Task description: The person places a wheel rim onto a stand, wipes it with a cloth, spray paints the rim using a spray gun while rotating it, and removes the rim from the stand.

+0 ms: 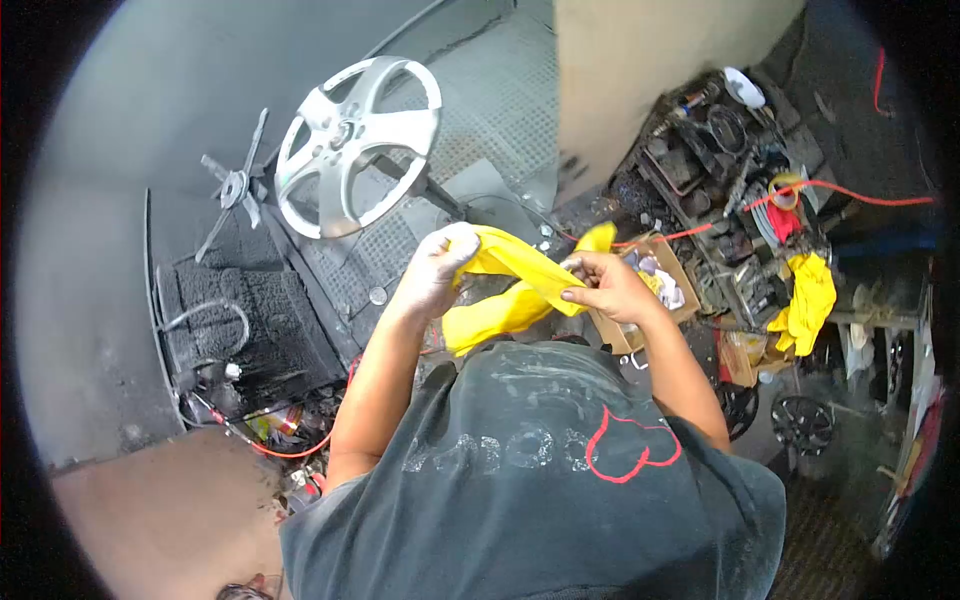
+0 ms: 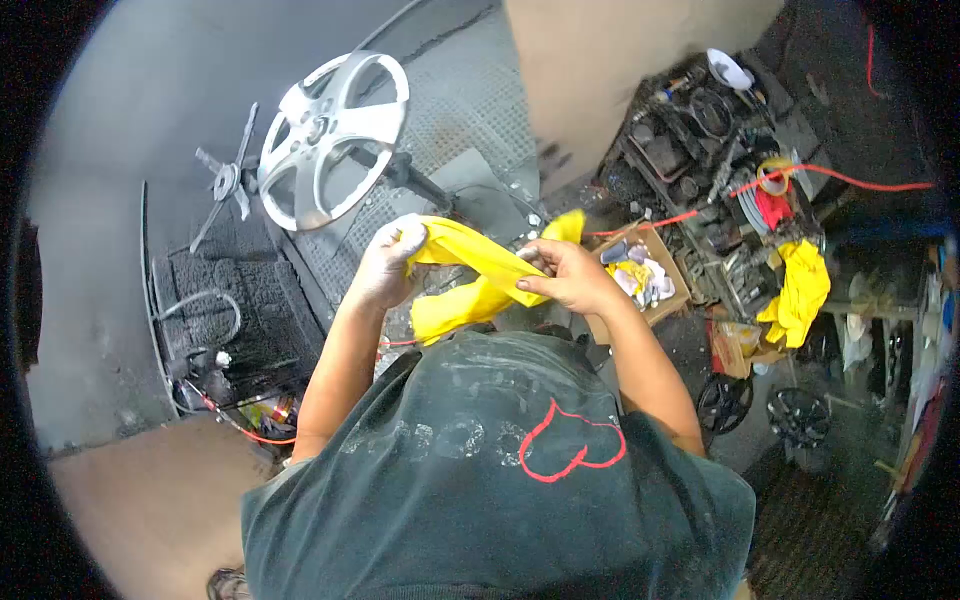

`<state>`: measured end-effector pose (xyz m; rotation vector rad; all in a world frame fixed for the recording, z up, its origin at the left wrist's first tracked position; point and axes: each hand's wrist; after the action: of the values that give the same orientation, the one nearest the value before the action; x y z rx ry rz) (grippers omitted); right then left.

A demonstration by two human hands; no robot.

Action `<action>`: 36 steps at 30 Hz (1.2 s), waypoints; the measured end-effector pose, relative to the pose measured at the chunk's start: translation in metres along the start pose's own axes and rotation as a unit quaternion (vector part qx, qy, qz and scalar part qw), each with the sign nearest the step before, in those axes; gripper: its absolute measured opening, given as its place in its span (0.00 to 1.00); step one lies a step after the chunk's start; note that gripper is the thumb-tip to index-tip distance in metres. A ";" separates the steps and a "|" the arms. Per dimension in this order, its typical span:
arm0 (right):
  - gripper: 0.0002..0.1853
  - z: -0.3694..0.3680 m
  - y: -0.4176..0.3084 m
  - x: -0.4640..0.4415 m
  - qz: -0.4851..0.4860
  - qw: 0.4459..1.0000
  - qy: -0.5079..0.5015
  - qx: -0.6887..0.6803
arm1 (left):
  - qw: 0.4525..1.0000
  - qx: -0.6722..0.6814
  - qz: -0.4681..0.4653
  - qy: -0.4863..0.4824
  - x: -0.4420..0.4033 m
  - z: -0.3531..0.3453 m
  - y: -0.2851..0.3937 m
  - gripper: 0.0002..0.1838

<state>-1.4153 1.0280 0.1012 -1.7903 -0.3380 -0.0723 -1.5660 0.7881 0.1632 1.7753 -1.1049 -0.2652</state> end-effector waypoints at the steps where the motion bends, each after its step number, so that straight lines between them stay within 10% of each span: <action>1: 0.18 0.001 0.004 -0.003 -0.040 0.999 0.002 0.020 | 0.999 -0.002 -0.025 0.036 0.007 0.019 0.001 0.17; 7: 0.13 -0.009 0.006 -0.024 -0.025 0.978 0.006 0.206 | 0.991 -0.008 -0.101 0.087 0.066 0.080 0.020 0.17; 10: 0.08 -0.021 0.006 -0.042 0.043 0.997 0.045 -0.037 | 0.987 -0.039 -0.095 0.128 0.085 0.098 0.010 0.16; 17: 0.13 -0.075 -0.052 -0.076 0.065 0.989 0.043 -0.130 | 0.944 -0.251 -0.033 0.209 0.092 0.136 -0.033 0.15; 19: 0.17 -0.087 -0.067 -0.079 0.067 0.988 0.036 -0.134 | 0.720 -0.544 -0.231 0.364 0.093 0.109 -0.026 0.19; 21: 0.18 -0.096 -0.075 -0.083 0.074 0.982 0.015 -0.172 | 0.795 -0.431 -0.293 0.309 0.096 0.091 -0.020 0.16; 26: 0.20 -0.121 -0.088 -0.091 0.124 0.957 0.018 -0.260 | 0.931 -0.361 0.002 0.056 0.078 0.089 -0.035 0.32; 30: 0.36 -0.119 -0.088 -0.096 0.135 0.979 0.025 -0.153 | 0.996 0.003 -0.081 -0.027 0.060 0.079 -0.037 0.30; 32: 0.51 -0.107 -0.070 -0.095 0.081 0.997 0.005 -0.003 | 0.986 -0.091 -0.133 0.037 0.062 0.071 -0.008 0.20; 36: 0.26 -0.075 -0.041 -0.083 -0.045 0.996 0.046 0.064 | 0.968 -0.190 -0.092 0.133 0.068 0.096 0.013 0.14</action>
<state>-1.4960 0.9487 0.1398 -1.6398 -0.3490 -0.1917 -1.5937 0.6739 0.1471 1.5147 -0.6470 -0.3170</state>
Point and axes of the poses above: each hand's wrist, its own x-axis away from the middle knuckle, its own z-axis out of the back of the hand, y = z × x, and after that the axes turned 4 degrees about -y, right-handed
